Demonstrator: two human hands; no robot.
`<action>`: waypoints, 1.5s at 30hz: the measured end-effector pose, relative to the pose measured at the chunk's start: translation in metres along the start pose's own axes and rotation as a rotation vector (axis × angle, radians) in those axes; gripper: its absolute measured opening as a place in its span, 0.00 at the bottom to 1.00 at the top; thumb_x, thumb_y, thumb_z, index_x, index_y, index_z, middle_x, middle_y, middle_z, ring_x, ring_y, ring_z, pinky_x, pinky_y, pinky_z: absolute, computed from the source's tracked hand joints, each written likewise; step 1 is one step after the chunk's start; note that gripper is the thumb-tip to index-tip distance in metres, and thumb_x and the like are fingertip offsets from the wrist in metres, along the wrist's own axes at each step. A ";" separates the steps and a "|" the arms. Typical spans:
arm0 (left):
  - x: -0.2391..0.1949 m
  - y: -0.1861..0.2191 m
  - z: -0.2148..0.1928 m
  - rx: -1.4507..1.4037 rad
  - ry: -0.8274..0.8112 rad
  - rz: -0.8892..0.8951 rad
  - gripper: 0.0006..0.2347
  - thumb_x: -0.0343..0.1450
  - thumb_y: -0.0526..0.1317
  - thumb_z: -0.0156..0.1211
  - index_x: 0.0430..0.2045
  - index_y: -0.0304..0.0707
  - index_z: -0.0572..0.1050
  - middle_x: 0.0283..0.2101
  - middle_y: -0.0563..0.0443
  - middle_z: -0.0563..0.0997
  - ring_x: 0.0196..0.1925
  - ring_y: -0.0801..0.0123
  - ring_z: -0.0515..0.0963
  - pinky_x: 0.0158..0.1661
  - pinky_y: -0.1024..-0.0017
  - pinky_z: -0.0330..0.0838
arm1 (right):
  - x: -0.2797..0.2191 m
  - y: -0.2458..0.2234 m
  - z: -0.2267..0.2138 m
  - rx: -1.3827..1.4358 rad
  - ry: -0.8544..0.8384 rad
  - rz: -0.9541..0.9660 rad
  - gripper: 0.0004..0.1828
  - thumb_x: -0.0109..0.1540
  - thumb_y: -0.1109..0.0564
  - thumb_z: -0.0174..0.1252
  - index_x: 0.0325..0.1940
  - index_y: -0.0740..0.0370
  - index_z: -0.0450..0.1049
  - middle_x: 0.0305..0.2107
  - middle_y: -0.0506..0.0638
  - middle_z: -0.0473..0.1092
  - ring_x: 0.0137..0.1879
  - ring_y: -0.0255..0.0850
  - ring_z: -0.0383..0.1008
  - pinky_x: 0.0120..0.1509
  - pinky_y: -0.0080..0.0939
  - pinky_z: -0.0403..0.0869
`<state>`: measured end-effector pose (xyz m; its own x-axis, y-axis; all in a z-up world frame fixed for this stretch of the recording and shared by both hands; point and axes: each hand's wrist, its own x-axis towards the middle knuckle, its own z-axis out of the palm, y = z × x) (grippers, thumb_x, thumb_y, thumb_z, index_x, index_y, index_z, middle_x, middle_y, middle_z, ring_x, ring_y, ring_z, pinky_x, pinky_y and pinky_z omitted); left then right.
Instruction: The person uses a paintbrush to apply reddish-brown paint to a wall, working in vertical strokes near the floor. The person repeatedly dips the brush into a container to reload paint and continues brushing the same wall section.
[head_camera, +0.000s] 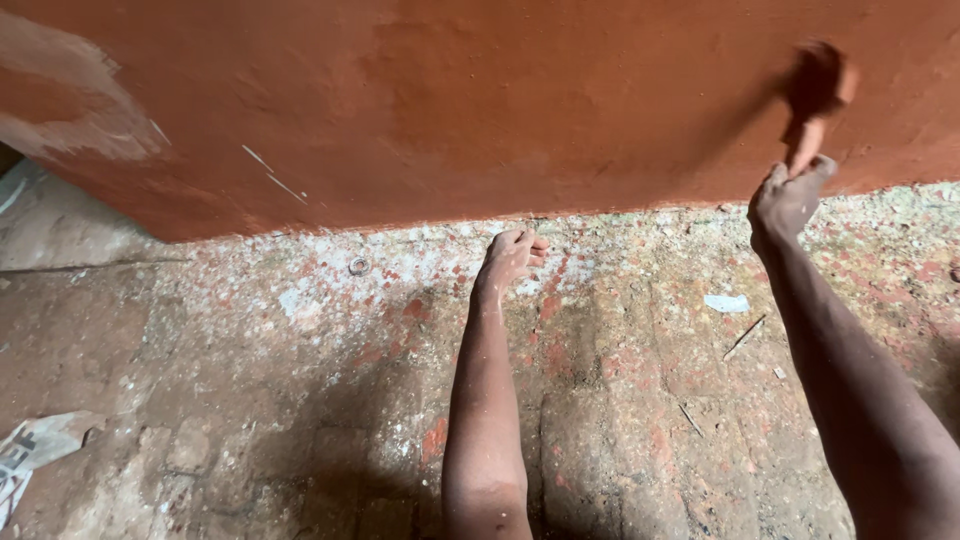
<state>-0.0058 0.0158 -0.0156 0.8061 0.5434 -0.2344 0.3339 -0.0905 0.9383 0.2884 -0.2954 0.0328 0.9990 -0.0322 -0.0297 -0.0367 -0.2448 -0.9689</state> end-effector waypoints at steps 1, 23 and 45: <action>0.000 -0.004 -0.002 0.003 0.003 0.002 0.18 0.81 0.46 0.44 0.40 0.29 0.79 0.44 0.36 0.87 0.42 0.57 0.87 0.38 0.62 0.81 | 0.001 0.005 0.005 0.022 -0.009 0.028 0.24 0.72 0.52 0.50 0.69 0.64 0.54 0.43 0.57 0.73 0.33 0.30 0.71 0.30 0.30 0.75; -0.014 0.102 0.075 -0.167 0.164 0.072 0.26 0.76 0.59 0.42 0.46 0.30 0.74 0.27 0.50 0.77 0.24 0.70 0.77 0.20 0.73 0.71 | -0.153 -0.099 0.094 -0.312 -1.113 -0.385 0.40 0.65 0.45 0.52 0.76 0.63 0.48 0.51 0.66 0.69 0.47 0.50 0.75 0.49 0.51 0.78; -0.011 0.130 0.072 -0.184 0.344 0.234 0.13 0.79 0.41 0.43 0.48 0.27 0.65 0.32 0.44 0.81 0.19 0.68 0.80 0.09 0.76 0.70 | -0.101 -0.106 0.059 -0.007 -1.253 -0.191 0.27 0.63 0.57 0.54 0.67 0.61 0.66 0.50 0.54 0.75 0.55 0.46 0.75 0.64 0.51 0.75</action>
<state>0.0638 -0.0622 0.0908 0.6299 0.7745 0.0586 0.0447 -0.1115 0.9928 0.1932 -0.2091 0.1243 0.3266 0.9393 -0.1049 0.1140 -0.1493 -0.9822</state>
